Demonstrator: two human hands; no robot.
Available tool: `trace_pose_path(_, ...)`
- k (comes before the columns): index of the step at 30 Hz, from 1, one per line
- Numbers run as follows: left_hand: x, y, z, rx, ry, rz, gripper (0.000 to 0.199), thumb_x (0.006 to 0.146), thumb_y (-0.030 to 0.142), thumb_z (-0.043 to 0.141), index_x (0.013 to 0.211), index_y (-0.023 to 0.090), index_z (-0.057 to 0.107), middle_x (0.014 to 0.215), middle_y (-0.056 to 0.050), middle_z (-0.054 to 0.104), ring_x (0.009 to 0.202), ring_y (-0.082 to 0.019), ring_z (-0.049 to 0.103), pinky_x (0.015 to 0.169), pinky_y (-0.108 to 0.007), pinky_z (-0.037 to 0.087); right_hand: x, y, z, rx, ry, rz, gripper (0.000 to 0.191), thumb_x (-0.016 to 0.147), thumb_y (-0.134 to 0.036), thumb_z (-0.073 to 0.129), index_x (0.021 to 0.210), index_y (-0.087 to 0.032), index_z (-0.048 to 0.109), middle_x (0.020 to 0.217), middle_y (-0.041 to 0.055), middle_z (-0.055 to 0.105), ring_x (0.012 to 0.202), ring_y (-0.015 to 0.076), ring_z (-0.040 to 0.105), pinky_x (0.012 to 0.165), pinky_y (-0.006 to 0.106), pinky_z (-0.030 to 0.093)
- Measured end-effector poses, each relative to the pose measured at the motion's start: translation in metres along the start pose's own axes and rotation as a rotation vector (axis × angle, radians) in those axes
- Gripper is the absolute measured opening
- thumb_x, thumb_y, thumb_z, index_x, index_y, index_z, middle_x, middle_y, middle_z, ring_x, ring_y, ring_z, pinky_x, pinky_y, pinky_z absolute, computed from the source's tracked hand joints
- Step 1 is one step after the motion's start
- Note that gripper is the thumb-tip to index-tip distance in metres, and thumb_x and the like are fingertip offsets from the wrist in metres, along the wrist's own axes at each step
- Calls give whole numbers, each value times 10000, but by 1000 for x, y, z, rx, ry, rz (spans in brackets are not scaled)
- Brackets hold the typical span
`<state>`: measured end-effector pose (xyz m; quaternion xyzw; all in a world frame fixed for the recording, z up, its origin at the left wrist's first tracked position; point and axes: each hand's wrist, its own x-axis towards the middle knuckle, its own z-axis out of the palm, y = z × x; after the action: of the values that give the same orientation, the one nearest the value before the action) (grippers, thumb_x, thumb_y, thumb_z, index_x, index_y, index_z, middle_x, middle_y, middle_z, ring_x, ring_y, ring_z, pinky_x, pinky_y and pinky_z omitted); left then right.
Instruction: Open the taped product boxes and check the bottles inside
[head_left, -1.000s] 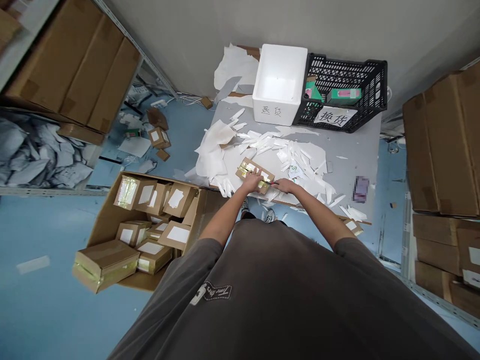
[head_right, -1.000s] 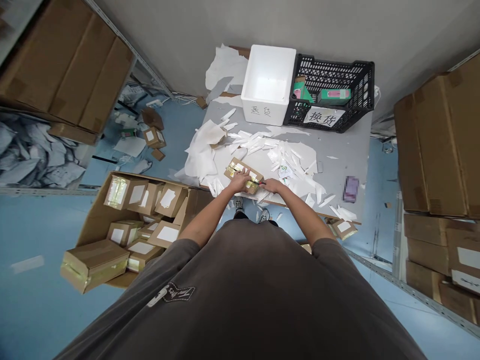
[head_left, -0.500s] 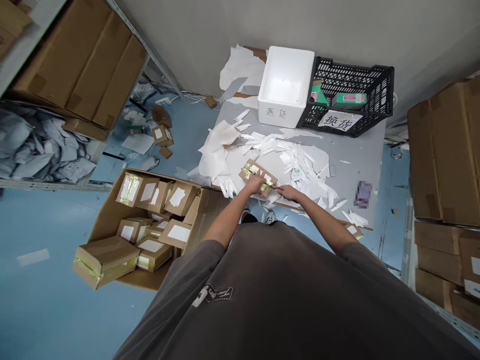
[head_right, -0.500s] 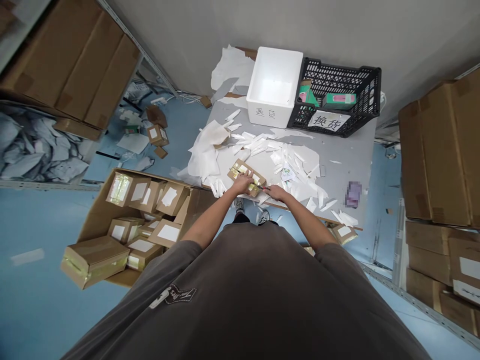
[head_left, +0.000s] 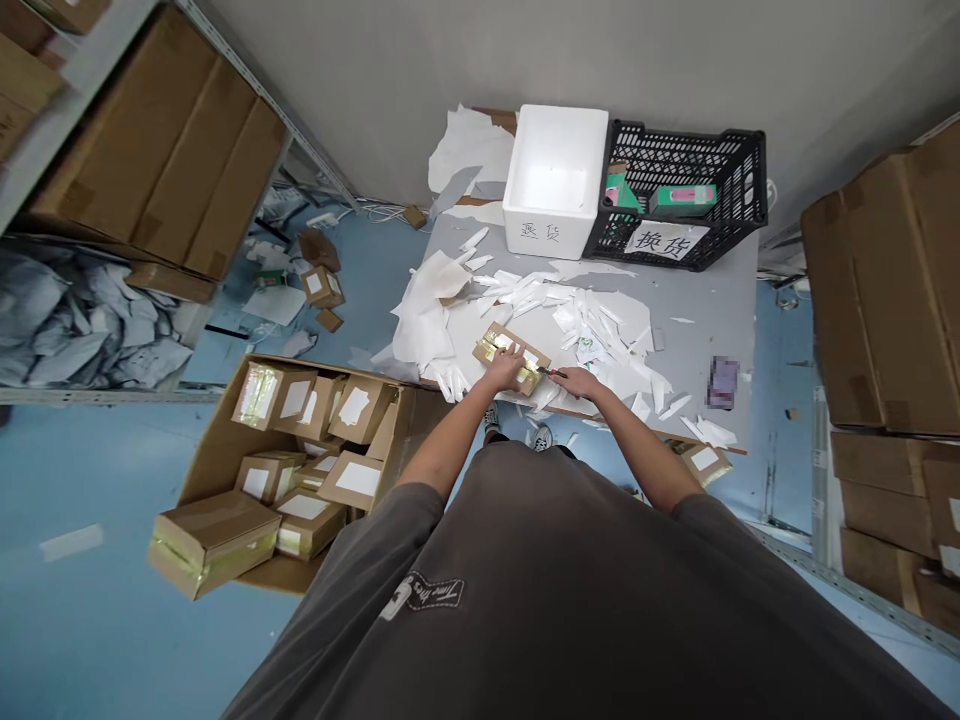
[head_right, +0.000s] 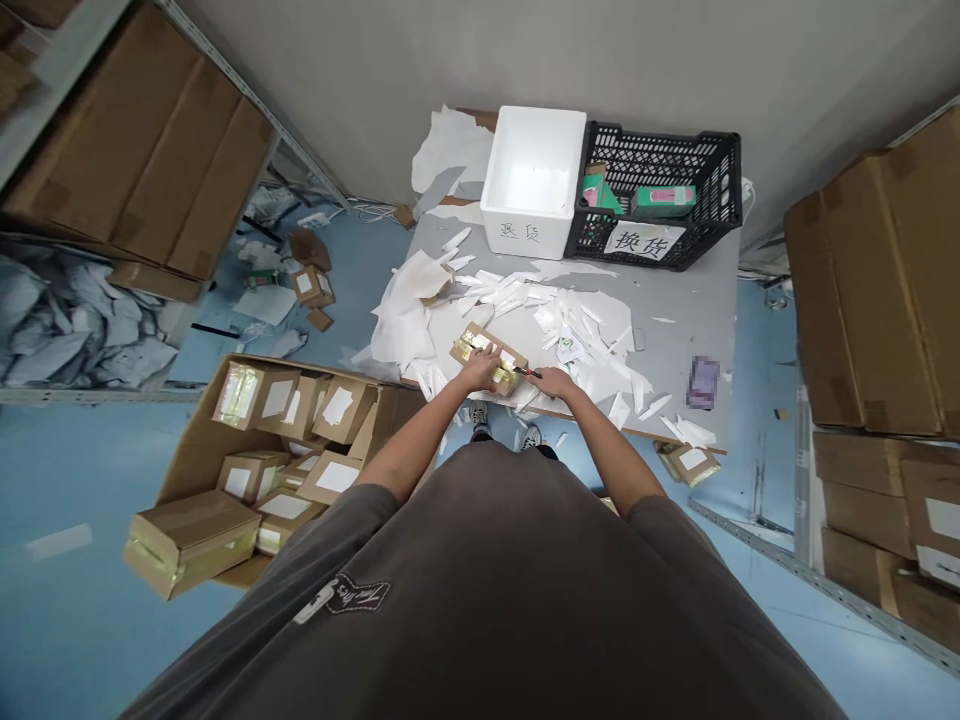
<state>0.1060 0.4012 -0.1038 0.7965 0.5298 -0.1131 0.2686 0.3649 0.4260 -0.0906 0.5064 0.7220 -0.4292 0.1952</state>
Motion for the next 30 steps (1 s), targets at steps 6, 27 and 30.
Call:
trace_pose_path(6, -2, -3, 4, -31, 8, 5, 670, 613, 325, 975, 1239, 233, 754, 1814, -138, 345, 1674, -430, 297, 1331, -593, 277, 25, -24, -10, -264, -21, -45, 484, 1018, -665, 683, 1035, -197, 802, 818, 111, 803, 849, 292, 788, 689, 296, 466)
trace_pose_path(27, 3, -3, 18, -29, 14, 46, 639, 565, 340, 1037, 1143, 216, 793, 1813, -128, 350, 1671, -446, 301, 1342, -569, 295, 15, -18, 10, -409, -5, -81, 355, 1022, -491, 728, 1101, -158, 823, 1123, 189, 819, 1063, 324, 775, 755, 290, 501)
trace_pose_path(30, 2, -3, 19, 0, 13, 69, 630, 553, 344, 1042, 1112, 191, 793, 1804, -152, 364, 1662, -455, 315, 1334, -567, 309, 14, -21, 14, -431, -33, -71, 362, 1034, -484, 711, 1138, -153, 817, 1155, 186, 819, 1067, 317, 781, 762, 282, 506)
